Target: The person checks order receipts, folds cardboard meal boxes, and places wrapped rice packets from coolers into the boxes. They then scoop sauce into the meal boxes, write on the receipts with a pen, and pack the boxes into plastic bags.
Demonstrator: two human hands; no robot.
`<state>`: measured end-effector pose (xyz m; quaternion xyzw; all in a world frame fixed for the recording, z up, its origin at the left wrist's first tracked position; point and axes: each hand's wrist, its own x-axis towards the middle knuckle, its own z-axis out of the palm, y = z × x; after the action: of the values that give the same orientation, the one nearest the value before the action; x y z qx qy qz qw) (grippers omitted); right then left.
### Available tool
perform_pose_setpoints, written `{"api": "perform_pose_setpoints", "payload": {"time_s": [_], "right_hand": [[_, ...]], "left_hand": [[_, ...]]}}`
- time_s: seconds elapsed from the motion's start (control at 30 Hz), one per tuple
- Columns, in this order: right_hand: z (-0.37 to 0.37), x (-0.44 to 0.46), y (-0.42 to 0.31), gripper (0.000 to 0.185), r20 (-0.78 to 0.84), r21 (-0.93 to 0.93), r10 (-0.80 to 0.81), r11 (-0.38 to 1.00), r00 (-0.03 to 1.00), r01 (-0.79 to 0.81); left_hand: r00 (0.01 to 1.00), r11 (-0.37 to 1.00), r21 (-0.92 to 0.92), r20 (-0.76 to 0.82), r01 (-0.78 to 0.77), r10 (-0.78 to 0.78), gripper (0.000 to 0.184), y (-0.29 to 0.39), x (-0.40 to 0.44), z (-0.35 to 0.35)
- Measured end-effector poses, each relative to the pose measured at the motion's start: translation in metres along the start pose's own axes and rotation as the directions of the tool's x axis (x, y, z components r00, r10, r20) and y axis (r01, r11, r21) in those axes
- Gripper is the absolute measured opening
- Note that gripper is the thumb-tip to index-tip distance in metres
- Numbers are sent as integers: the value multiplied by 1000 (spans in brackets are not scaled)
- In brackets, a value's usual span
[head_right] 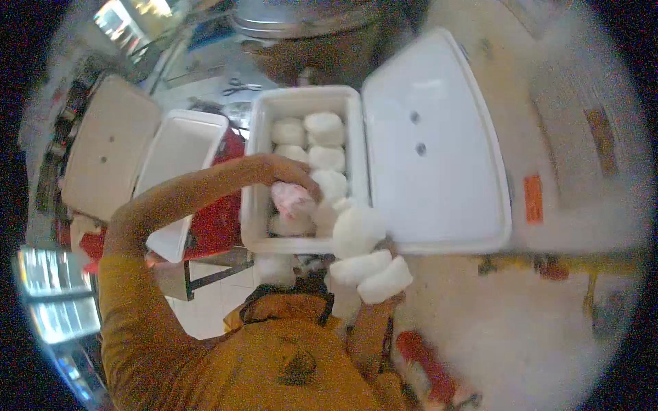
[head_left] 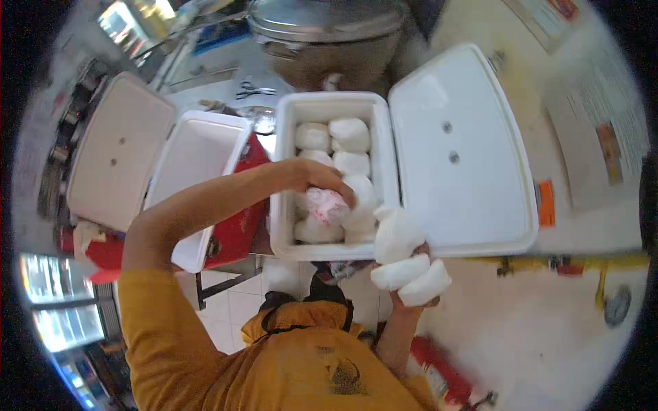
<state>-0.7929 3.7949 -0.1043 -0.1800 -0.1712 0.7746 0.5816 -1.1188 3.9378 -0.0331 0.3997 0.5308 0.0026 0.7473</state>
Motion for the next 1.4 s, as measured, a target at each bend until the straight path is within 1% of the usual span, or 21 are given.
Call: {"api": "perform_pose_setpoints", "payload": {"time_s": [0.03,0.1,0.17,0.37,0.53,0.63,0.73,0.77,0.8,0.87,0.9,0.97,1.03,1.1,1.13,1.2,1.23,1.27,1.3,1.33,1.4], "right_hand": [[-2,4,1,89,8,-1,29,1000,1000,-29],[-9,7,8,86,6,3,86,996,996,-86],[-15,6,19,83,-2,7,135,991,991,-135],[-25,16,40,76,14,-12,245,969,969,-245],[-21,40,45,69,53,-65,298,954,953,-294],[-6,60,58,65,104,-121,363,929,926,-351],[25,74,93,61,179,-173,463,883,868,-435],[40,76,112,60,208,-199,505,860,838,-469],[56,75,133,59,239,-228,550,833,800,-504],[95,68,190,56,306,-298,653,756,692,-582],[117,59,222,55,342,-341,708,706,618,-621],[167,27,300,53,406,-440,807,585,430,-681],[218,-29,388,50,459,-541,867,446,194,-713],[265,-117,477,48,476,-641,878,303,-56,-705],[285,-171,518,47,474,-690,863,241,-175,-683],[314,-285,588,44,447,-768,808,127,-384,-628],[325,-338,614,43,422,-804,769,73,-479,-591],[333,-390,637,42,393,-836,729,29,-561,-548],[338,-435,652,41,370,-863,689,7,-623,-505],[343,-474,666,40,345,-884,646,-19,-681,-467],[358,-550,693,38,301,-915,560,-57,-772,-398]], "left_hand": [[995,991,-128,80,-43,54,35,-11,13,-6],[964,948,-311,223,-68,142,29,-21,36,-12],[976,954,-301,209,-2,68,39,-12,18,-6],[935,937,-347,323,-29,149,33,-17,49,3],[860,935,-348,453,-71,234,31,-40,87,-5],[880,889,-383,291,-252,375,35,-41,37,-10],[860,817,-385,101,-429,500,40,-38,-46,7],[841,786,-376,34,-490,541,41,-42,-76,10],[759,698,-395,4,-597,651,44,-55,-111,14],[544,466,-406,-97,-786,833,50,-107,-200,31],[459,367,-374,-194,-852,867,56,-141,-239,46],[347,262,-237,-483,-935,803,79,-236,-299,83],[39,16,-39,-702,-999,711,66,-344,-330,132],[-100,-57,83,-738,-995,668,69,-481,-334,163],[-181,-100,156,-925,-983,335,66,-508,-368,245],[-321,-271,279,-939,-921,123,61,-599,-372,325],[-451,-256,426,-892,-868,43,59,-655,-354,349],[-483,-234,479,-875,-846,-47,66,-713,-343,383],[-504,-210,519,-854,-828,-125,73,-747,-334,420],[-543,-247,599,-798,-762,-261,69,-763,-338,456],[-542,-301,728,-668,-615,-510,61,-804,-358,543]]}}
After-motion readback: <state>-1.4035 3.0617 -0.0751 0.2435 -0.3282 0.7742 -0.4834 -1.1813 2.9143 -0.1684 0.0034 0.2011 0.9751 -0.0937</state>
